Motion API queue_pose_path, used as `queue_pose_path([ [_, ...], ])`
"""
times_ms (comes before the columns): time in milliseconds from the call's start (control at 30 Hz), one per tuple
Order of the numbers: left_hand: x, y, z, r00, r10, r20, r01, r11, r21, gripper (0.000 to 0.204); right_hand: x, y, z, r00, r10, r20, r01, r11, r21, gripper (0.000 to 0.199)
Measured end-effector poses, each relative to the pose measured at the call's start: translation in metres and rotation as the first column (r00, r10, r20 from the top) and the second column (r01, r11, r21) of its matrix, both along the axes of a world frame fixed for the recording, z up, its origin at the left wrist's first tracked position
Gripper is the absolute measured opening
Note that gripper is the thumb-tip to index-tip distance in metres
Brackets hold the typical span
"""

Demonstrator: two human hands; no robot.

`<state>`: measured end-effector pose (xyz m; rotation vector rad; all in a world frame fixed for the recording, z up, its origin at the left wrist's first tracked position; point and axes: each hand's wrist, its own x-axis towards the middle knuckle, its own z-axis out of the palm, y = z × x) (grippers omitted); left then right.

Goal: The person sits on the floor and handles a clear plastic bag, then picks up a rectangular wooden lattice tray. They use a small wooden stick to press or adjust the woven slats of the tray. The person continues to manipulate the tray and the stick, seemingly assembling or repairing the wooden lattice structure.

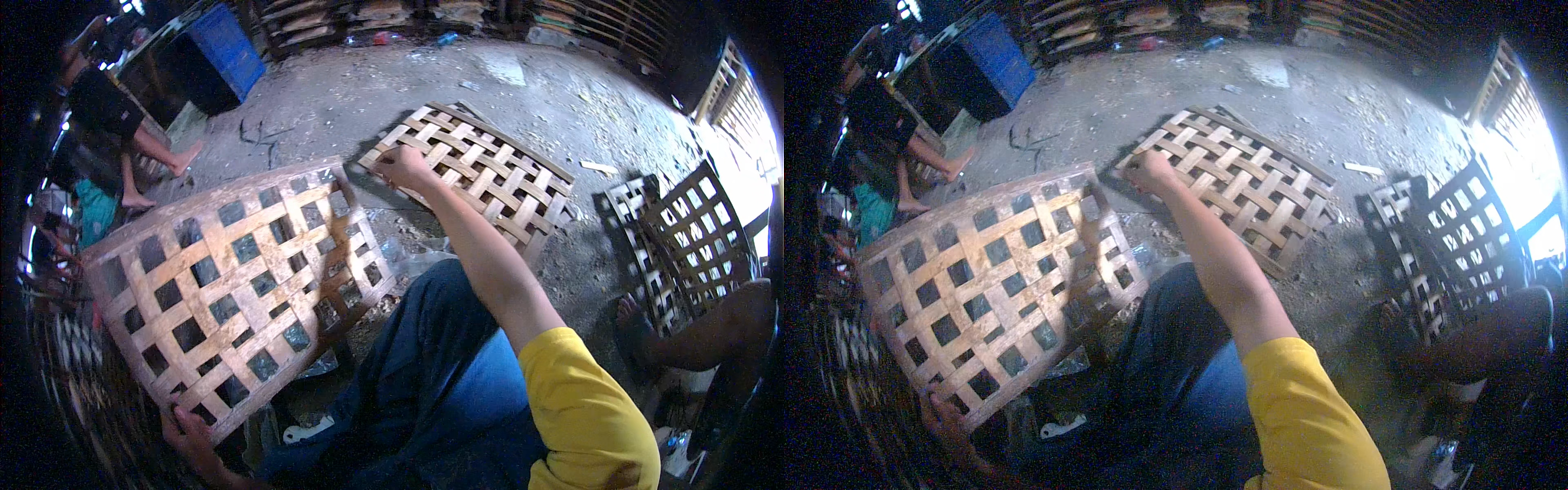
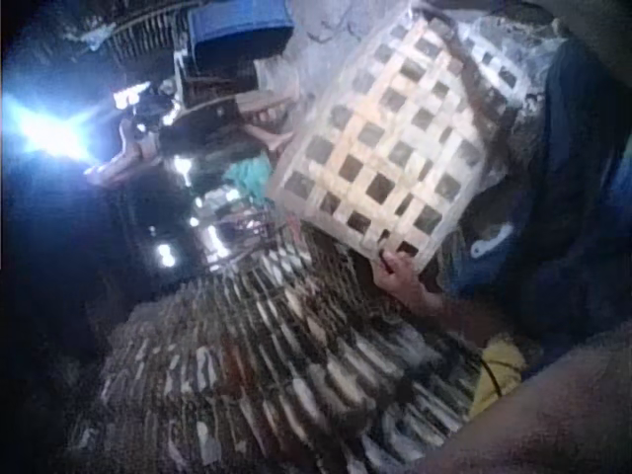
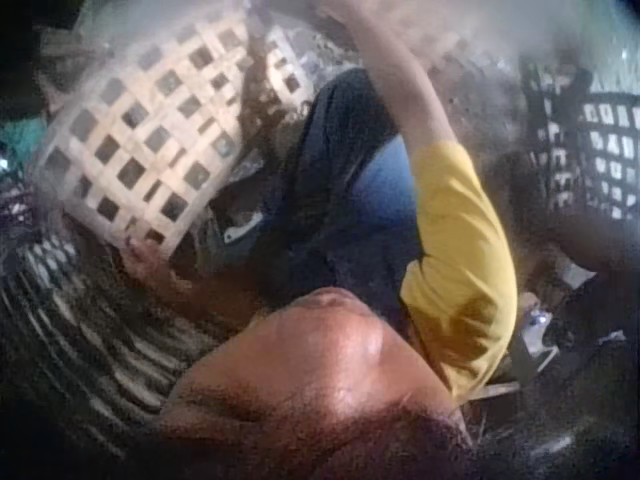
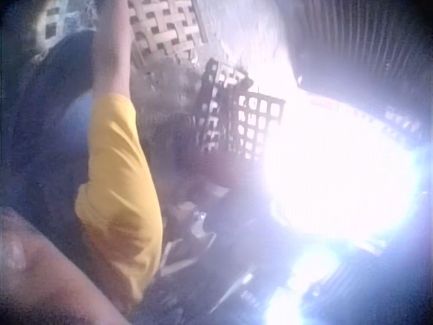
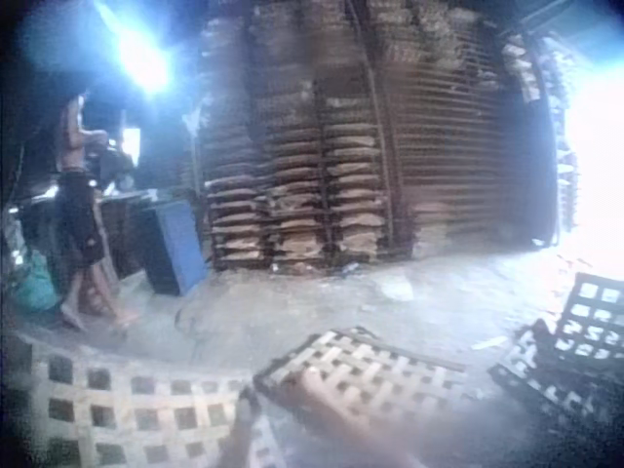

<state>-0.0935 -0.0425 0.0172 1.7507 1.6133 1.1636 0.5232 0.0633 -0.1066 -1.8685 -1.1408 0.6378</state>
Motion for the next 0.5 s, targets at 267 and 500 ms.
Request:
queue_pose_path([
  [267, -0.026, 0.017, -0.005, 0.987, 0.017, -0.162, -0.013, 1.0, 0.023, 0.036, 0.012, -0.004, -0.013, 0.988, 0.115, 0.103, -0.112, 0.993, -0.032, 0.029],
  [500, 0.006, 0.016, 0.008, 0.951, 0.061, -0.302, 0.003, 0.978, 0.207, 0.039, 0.049, -0.051, -0.027, 0.983, -0.067, 0.17, 0.043, 0.99, 0.138, 0.032],
])
